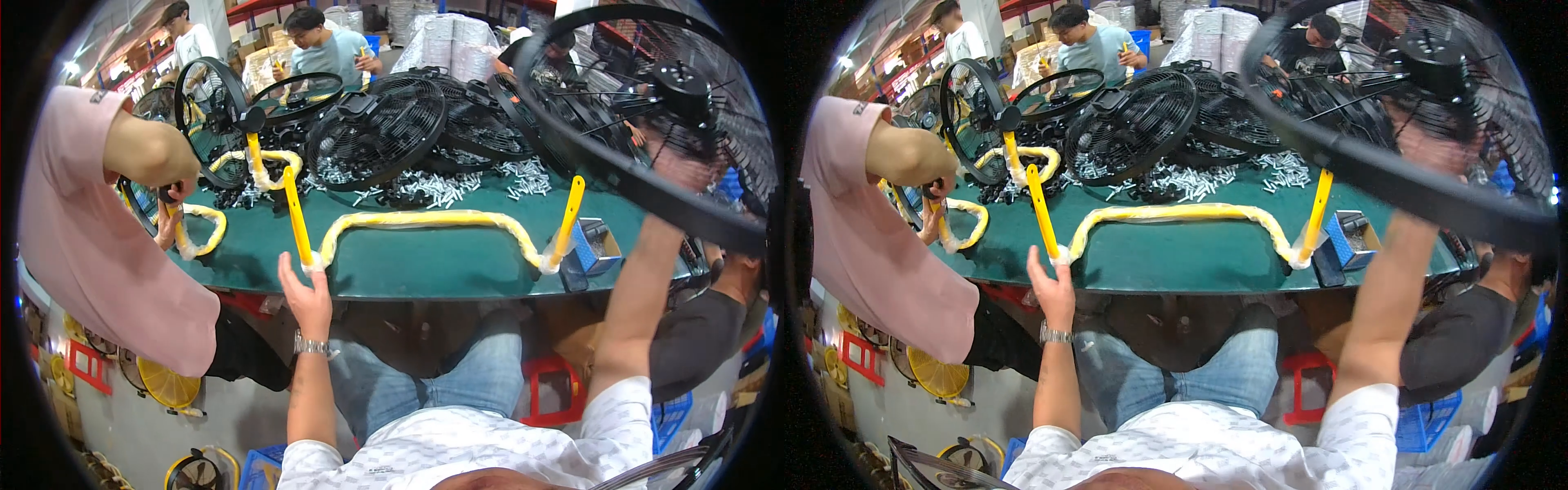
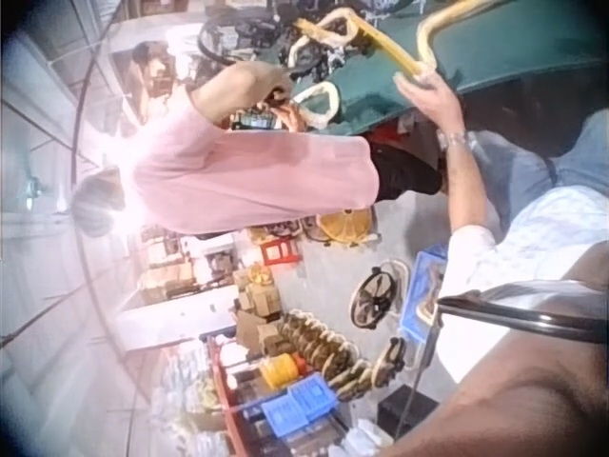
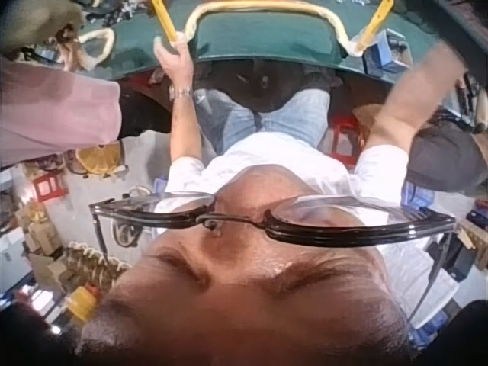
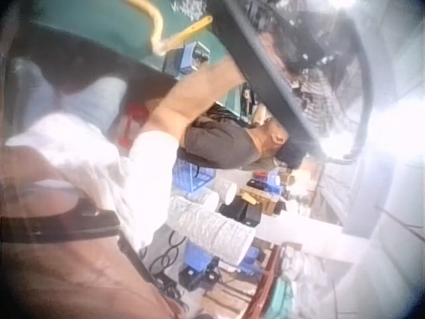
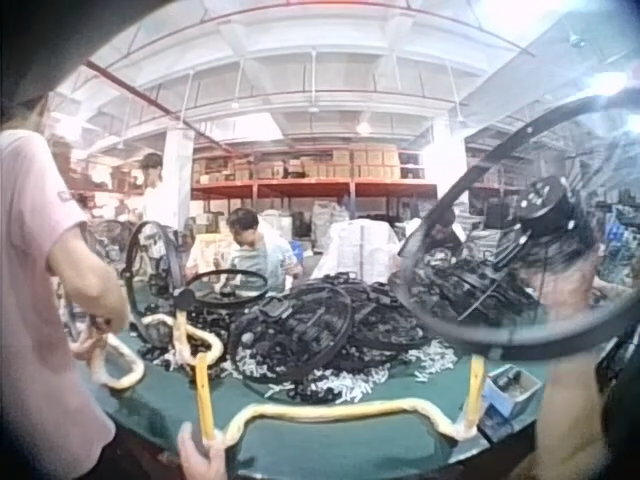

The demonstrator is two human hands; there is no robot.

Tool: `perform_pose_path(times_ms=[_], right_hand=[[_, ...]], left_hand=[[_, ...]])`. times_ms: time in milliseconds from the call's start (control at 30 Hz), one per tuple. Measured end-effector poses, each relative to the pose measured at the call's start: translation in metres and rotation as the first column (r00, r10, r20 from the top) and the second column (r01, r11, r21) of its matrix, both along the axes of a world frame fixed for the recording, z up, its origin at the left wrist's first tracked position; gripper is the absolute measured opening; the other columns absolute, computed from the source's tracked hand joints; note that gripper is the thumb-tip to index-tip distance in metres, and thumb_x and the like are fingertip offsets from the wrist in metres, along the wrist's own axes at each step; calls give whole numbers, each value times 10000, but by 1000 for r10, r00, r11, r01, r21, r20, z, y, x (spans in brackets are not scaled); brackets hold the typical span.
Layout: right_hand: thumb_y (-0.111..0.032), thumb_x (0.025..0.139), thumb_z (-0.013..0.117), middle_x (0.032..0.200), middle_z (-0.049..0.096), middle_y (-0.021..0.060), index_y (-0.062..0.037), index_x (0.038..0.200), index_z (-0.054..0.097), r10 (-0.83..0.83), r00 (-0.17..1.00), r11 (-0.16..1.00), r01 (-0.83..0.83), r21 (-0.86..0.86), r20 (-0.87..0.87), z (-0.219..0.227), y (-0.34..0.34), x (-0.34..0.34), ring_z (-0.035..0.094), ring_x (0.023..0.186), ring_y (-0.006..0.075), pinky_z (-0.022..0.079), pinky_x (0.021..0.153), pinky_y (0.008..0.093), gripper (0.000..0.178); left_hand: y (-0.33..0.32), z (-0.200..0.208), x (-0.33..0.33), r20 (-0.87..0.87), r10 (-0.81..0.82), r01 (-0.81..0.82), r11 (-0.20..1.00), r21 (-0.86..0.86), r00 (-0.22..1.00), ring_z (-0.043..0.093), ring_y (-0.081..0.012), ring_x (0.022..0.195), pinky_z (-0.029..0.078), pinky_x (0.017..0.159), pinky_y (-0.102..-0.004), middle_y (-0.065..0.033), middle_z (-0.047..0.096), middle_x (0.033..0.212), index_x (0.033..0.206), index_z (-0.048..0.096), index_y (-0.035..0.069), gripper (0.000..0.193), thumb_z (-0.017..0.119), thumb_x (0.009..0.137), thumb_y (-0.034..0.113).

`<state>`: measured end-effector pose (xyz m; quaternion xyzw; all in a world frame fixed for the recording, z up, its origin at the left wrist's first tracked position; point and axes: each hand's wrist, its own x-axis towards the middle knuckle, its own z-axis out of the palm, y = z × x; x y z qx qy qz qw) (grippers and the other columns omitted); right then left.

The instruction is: Assembling fan components and attaching yellow stands/frames to fan grilles.

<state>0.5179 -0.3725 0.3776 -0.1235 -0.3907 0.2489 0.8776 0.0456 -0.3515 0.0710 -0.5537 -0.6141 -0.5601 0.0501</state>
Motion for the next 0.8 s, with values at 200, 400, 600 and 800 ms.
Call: perform_pose_path(times_ms=[200, 400, 600, 800], right_hand=[[-535, 809, 549, 1379, 479, 190, -62, 1369, 466, 295, 930, 955, -284, 81, -217, -78, 16, -81, 446, 1269, 397, 374, 1016, 619, 737], [-584, 803, 590, 1429, 396, 217, -60, 1433, 374, 357, 843, 930, -362, 67, -402, -143, 15, -149, 422, 1290, 404, 398, 1035, 532, 847], [-651, 820, 557, 1502, 280, 242, -55, 1471, 297, 533, 815, 811, -569, -136, -228, -184, -2, -113, 372, 1342, 400, 403, 1032, 537, 921], [-744, 800, 508, 1509, 257, 299, -78, 1518, 202, 525, 799, 823, -390, -413, 292, -175, -76, -46, 436, 1301, 441, 503, 929, 506, 1026]], left_hand=[[-77, 60, 85, 688, -713, 848, 274, 454, -137, 434, -344, 1313, 354, 1092, -485, -232, 389, 1442, 1456, 299, 21, 699, 512, 960, 465], [-105, 73, 138, 664, -297, 681, 60, 730, -686, 382, -412, 1344, 350, 1087, -553, -297, 303, 1483, 1475, 298, 86, 775, 492, 914, 583], [-85, 19, 103, 617, -215, 596, 158, 787, -757, 465, -417, 1278, 436, 1023, -532, -308, 387, 1423, 1447, 330, 47, 804, 598, 825, 481], [-56, -14, 60, 684, -384, 663, 210, 718, -620, 542, -466, 1173, 505, 930, -570, -372, 438, 1334, 1470, 256, 22, 892, 632, 771, 431]])
